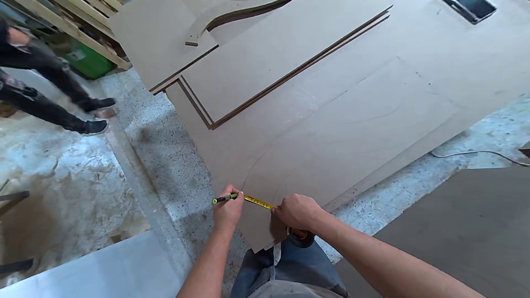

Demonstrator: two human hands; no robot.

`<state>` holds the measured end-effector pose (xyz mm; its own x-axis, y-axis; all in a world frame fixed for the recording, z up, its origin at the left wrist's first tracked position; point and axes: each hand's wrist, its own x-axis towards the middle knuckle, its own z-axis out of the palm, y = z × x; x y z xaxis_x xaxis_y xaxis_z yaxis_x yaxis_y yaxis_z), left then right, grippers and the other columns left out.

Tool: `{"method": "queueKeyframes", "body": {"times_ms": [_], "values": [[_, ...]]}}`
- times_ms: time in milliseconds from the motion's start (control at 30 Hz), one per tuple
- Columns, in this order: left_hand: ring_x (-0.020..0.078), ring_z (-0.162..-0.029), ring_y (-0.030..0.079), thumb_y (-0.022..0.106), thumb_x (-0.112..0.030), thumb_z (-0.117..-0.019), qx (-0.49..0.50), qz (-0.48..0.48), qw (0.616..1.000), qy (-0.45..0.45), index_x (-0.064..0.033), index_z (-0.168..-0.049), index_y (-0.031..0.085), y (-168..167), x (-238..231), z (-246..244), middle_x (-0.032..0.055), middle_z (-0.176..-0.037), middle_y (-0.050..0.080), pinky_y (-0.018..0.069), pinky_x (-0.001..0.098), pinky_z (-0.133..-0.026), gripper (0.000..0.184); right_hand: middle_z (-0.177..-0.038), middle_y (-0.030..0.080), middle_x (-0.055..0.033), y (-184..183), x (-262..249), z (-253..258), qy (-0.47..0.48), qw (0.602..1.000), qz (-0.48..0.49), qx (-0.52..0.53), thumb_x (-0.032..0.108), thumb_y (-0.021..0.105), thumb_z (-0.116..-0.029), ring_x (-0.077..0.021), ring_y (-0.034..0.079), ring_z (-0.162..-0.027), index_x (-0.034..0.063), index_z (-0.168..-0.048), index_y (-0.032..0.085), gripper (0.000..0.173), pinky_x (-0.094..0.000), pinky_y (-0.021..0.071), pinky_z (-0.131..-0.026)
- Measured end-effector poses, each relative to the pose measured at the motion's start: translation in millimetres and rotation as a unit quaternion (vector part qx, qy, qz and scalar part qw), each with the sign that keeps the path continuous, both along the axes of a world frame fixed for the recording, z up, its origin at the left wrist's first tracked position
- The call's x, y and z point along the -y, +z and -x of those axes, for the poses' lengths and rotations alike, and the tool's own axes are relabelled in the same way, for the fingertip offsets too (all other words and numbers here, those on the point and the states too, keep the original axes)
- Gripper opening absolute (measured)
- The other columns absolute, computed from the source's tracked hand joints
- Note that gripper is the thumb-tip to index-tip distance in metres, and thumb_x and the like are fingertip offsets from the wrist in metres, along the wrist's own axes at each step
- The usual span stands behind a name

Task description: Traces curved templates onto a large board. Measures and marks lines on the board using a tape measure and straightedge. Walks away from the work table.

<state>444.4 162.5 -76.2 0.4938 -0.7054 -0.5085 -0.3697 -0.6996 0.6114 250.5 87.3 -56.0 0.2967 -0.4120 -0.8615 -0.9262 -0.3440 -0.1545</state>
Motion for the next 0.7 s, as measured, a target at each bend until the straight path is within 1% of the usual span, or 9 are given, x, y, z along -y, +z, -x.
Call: {"method": "queueKeyframes", "body": {"times_ms": [100,233,433,567,633,700], "values": [[0.0168,-0.061,0.069,0.069,-0.024,-0.0994,-0.006,0.004,1.0,0.008,-0.0134,-0.09,0.068,-1.3,-6.0,-1.3,0.0033,-0.074,0.071,0.0598,0.0393,-0.06,0.015,-0.091,0.069,-0.0128,1.2,-4.0,-1.8,0.007,1.0,-0.008,-0.002,0.061,0.035,-0.1037,-0.032,0.07,-0.093,0.0105,-0.085,0.067,0.063,-0.0557,0.0545,-0.074],[0.0162,-0.06,0.069,0.07,-0.022,-0.0991,-0.008,0.005,1.0,0.018,-0.0128,-0.089,0.068,-2.0,-12.8,-1.6,0.0031,-0.073,0.071,0.0602,0.0379,-0.059,0.014,-0.09,0.069,-0.0121,7.1,-10.3,-4.1,0.002,1.0,-0.016,0.001,0.058,0.037,-0.1045,-0.0313,0.07,-0.092,0.0107,-0.085,0.067,0.06,-0.0549,0.0543,-0.073],[0.016,-0.06,0.069,0.071,-0.02,-0.0979,-0.005,0.016,1.0,0.026,-0.0124,-0.088,0.068,-2.5,-25.6,-3.6,0.0025,-0.072,0.071,0.0608,0.0373,-0.06,0.013,-0.096,0.069,-0.0153,9.7,-20.3,-7.1,0.01,1.0,-0.023,0.001,0.056,0.036,-0.1056,-0.0339,0.07,-0.097,0.0076,-0.089,0.068,0.06,-0.0561,0.0544,-0.077],[0.0133,-0.065,0.071,0.071,-0.021,-0.0964,0.006,0.002,1.0,0.026,-0.0138,-0.086,0.069,-6.9,-32.8,-5.7,0.0003,-0.074,0.072,0.0622,0.0355,-0.064,0.013,-0.099,0.07,-0.017,12.7,-26.7,-8.1,0.004,1.0,-0.023,0.005,0.056,0.036,-0.1053,-0.036,0.069,-0.1,0.0062,-0.092,0.067,0.06,-0.0585,0.054,-0.079],[0.0111,-0.068,0.072,0.07,-0.024,-0.0966,0.008,-0.019,1.0,0.02,-0.0149,-0.09,0.071,-8.4,-34.9,-6.7,-0.0014,-0.078,0.073,0.0623,0.0345,-0.068,0.011,-0.101,0.07,-0.0186,11.7,-29.6,-7.6,0.0,1.0,-0.018,0.01,0.057,0.036,-0.1044,-0.0375,0.069,-0.102,0.0054,-0.093,0.068,0.061,-0.0602,0.0535,-0.079],[0.0115,-0.068,0.072,0.07,-0.023,-0.0968,-0.014,-0.007,0.999,0.04,-0.0129,-0.093,0.071,-8.0,-37.8,-6.4,-0.0003,-0.08,0.073,0.0633,0.0339,-0.066,0.01,-0.103,0.069,-0.0196,10.8,-32.3,-4.8,-0.001,1.0,-0.011,0.017,0.059,0.036,-0.1036,-0.0386,0.069,-0.103,0.0048,-0.094,0.068,0.064,-0.0616,0.0532,-0.08]]}}
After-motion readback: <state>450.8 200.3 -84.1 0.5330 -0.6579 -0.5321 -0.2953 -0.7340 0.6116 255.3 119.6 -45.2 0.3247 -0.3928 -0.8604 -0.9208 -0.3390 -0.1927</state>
